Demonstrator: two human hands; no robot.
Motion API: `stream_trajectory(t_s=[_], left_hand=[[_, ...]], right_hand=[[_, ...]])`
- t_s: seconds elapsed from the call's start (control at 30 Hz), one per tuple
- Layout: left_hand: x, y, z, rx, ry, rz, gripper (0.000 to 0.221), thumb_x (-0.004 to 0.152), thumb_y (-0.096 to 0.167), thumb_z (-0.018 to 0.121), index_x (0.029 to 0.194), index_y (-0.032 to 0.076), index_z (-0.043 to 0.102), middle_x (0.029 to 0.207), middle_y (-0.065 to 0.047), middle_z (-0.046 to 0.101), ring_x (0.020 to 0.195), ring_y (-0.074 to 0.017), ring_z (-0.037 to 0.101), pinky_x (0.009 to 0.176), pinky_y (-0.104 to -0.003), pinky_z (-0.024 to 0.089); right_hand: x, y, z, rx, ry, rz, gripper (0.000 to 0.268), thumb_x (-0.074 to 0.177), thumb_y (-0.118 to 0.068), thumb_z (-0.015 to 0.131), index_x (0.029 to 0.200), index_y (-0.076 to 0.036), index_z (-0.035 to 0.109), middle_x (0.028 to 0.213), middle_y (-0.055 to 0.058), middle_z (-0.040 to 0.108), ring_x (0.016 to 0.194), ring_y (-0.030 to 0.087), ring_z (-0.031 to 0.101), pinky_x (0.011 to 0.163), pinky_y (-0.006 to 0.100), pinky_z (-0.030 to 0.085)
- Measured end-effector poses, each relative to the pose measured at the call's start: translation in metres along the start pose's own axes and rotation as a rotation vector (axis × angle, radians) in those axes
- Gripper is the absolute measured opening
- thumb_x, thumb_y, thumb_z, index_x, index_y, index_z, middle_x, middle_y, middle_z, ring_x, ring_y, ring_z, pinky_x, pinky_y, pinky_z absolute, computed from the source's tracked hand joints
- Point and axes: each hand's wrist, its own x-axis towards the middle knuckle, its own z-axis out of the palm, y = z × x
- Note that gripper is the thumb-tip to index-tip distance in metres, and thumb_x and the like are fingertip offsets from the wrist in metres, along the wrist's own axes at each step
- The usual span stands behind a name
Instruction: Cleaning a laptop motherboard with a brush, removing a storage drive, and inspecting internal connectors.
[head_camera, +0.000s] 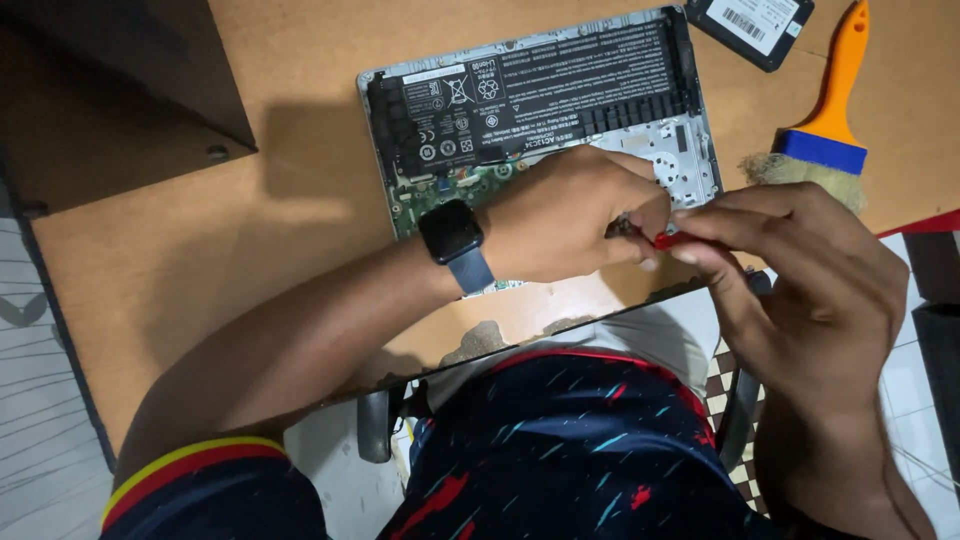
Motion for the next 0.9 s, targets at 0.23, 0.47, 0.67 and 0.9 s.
stream_trajectory(t_s=[0.23, 0.47, 0.67, 0.9], left_hand=[[-0.004, -0.004, -0.015, -0.062, -0.028, 0.122, 0.021, 0.089, -0.007, 0.058, 0.094, 0.009, 0.072, 0.087, -0.009, 0.067, 0.077, -0.0296, 0.064, 0.06, -0.043, 0.045], [-0.003, 0.003, -0.021, 0.017, -0.192, 0.061, 0.016, 0.085, 0.013, 0.082, 0.079, 0.009, 0.068, 0.082, -0.006, 0.065, 0.071, -0.0268, 0.063, 0.063, -0.043, 0.046], [-0.004, -0.006, -0.016, -0.051, -0.088, 0.099, 0.015, 0.094, 0.001, 0.066, 0.082, 0.004, 0.075, 0.082, -0.01, 0.071, 0.072, -0.0246, 0.069, 0.06, -0.037, 0.055], [-0.017, -0.038, -0.081, 0.201, 0.205, 0.16, 0.035, 0.084, -0.018, 0.044, 0.098, 0.001, 0.07, 0.1, -0.013, 0.066, 0.091, -0.026, 0.064, 0.083, -0.039, 0.054]], right_hand=[[0.005, -0.008, -0.01, 0.06, -0.029, 0.063, 0.011, 0.101, 0.011, 0.074, 0.109, 0.018, 0.072, 0.111, 0.032, 0.07, 0.103, 0.037, 0.07, 0.096, 0.045, 0.058], [0.002, -0.002, -0.013, 0.044, 0.036, -0.018, 0.011, 0.102, 0.016, 0.074, 0.107, 0.023, 0.069, 0.111, 0.04, 0.069, 0.105, 0.044, 0.071, 0.097, 0.049, 0.059], [-0.004, -0.003, -0.009, 0.066, 0.122, 0.016, 0.011, 0.104, 0.019, 0.075, 0.108, 0.025, 0.067, 0.112, 0.041, 0.066, 0.107, 0.045, 0.071, 0.103, 0.051, 0.059], [-0.05, 0.063, 0.002, 0.173, 0.313, 0.098, 0.014, 0.12, 0.026, 0.06, 0.126, 0.02, 0.048, 0.134, 0.039, 0.051, 0.126, 0.045, 0.061, 0.106, 0.047, 0.062]])
